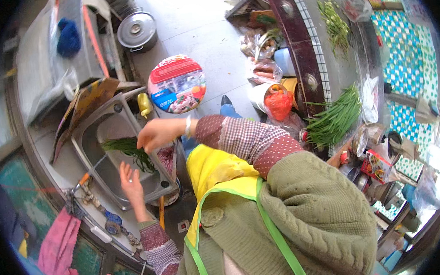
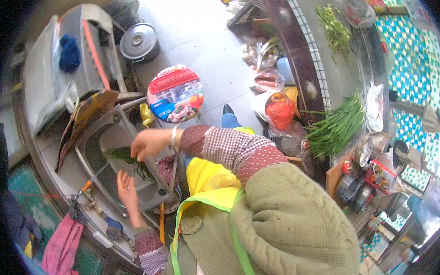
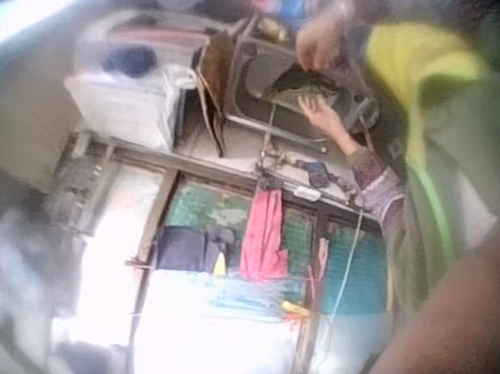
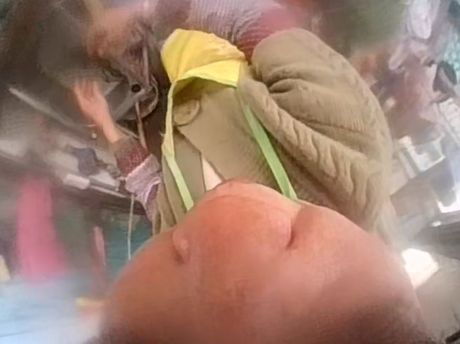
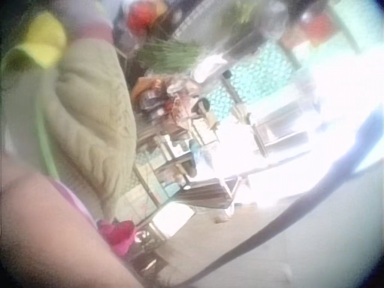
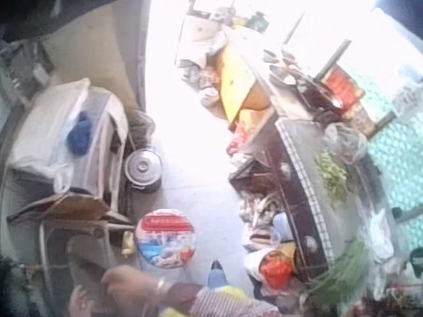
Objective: The person retrieves green vegetables from a refrigerator, washes them under running water in a sink, and places them on a countertop. They also wipe the countertop with a cloth.
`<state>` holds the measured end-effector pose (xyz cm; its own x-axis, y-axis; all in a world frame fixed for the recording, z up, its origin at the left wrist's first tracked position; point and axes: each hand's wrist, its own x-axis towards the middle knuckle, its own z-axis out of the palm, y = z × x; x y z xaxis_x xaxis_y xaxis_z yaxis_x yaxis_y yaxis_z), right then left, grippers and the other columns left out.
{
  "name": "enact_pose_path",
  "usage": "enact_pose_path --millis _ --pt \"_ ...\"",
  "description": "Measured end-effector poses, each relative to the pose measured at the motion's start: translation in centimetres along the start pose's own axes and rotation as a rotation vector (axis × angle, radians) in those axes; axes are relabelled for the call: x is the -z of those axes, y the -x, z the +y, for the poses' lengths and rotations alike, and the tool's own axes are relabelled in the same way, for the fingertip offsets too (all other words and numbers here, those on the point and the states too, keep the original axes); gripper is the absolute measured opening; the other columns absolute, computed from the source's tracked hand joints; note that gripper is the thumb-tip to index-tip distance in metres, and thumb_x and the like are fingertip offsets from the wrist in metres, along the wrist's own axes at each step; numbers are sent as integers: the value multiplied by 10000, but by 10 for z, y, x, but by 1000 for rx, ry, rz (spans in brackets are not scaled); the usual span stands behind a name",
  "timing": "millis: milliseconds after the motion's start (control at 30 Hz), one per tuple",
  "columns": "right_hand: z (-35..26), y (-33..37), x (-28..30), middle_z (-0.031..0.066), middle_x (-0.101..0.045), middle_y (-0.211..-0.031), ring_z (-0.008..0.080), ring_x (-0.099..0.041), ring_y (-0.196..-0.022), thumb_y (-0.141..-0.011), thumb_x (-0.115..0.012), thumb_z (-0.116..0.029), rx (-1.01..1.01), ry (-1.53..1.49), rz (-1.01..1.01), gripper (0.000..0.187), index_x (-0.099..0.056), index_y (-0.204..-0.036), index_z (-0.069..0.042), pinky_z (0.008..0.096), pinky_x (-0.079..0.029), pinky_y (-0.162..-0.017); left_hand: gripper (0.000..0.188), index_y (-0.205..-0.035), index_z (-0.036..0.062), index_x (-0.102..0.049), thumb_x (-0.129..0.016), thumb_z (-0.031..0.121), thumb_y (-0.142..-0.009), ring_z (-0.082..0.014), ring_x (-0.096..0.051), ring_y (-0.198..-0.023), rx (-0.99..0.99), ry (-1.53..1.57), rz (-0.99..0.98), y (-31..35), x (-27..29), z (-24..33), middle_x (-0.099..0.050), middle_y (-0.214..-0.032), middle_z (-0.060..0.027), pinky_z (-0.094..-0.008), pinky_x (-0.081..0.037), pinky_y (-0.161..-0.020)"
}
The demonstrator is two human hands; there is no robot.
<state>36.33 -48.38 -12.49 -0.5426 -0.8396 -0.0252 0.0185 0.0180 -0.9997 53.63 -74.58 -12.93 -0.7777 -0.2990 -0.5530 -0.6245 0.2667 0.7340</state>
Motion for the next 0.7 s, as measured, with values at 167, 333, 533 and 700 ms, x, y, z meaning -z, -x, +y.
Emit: enact_pose_path --millis 167,333,533,700 --pt "104 121 80 190 -653 -1042 387 -647 -1022 -764 -783 -338 -827 763 639 419 -667 -1060 -66 479 -515 -813 614 -1545 110 -378 -628 174 -988 -283 -528 -1311 115 70 -303 -17 -132 54 -490 -1491 -192 -389 -466 -1026" --pt "260 171 104 269 -603 -1253 419 -620 -1137 -763 -844 -402 -985 335 719 791 -445 -1297 23 486 -507 -959 901 -1623 189 -82 -625 481 -967 -397 -313 -1454 411 194 -222 -80 -236 16 -213 -1633 -207 -496 -503 -953" --pt "350 135 107 157 -676 -1125 225 -643 -1051 -696 -870 -137 -755 -294 1047 582 -576 -1176 11 360 -516 -937 880 -1616 131 -127 -587 534 -984 -479 -250 -1469 556 586 -122 -152 -299 -41 -57 -1666 -218 -541 -435 -1073" --pt "333 170 170 126 -702 -1046 189 -658 -967 -701 -841 -124 -606 -46 1119 493 -621 -1129 -23 355 -538 -886 961 -1588 -4 -69 -570 549 -983 -442 -375 -1418 554 659 -152 -150 -345 -12 -69 -1637 -285 -529 -430 -1102"
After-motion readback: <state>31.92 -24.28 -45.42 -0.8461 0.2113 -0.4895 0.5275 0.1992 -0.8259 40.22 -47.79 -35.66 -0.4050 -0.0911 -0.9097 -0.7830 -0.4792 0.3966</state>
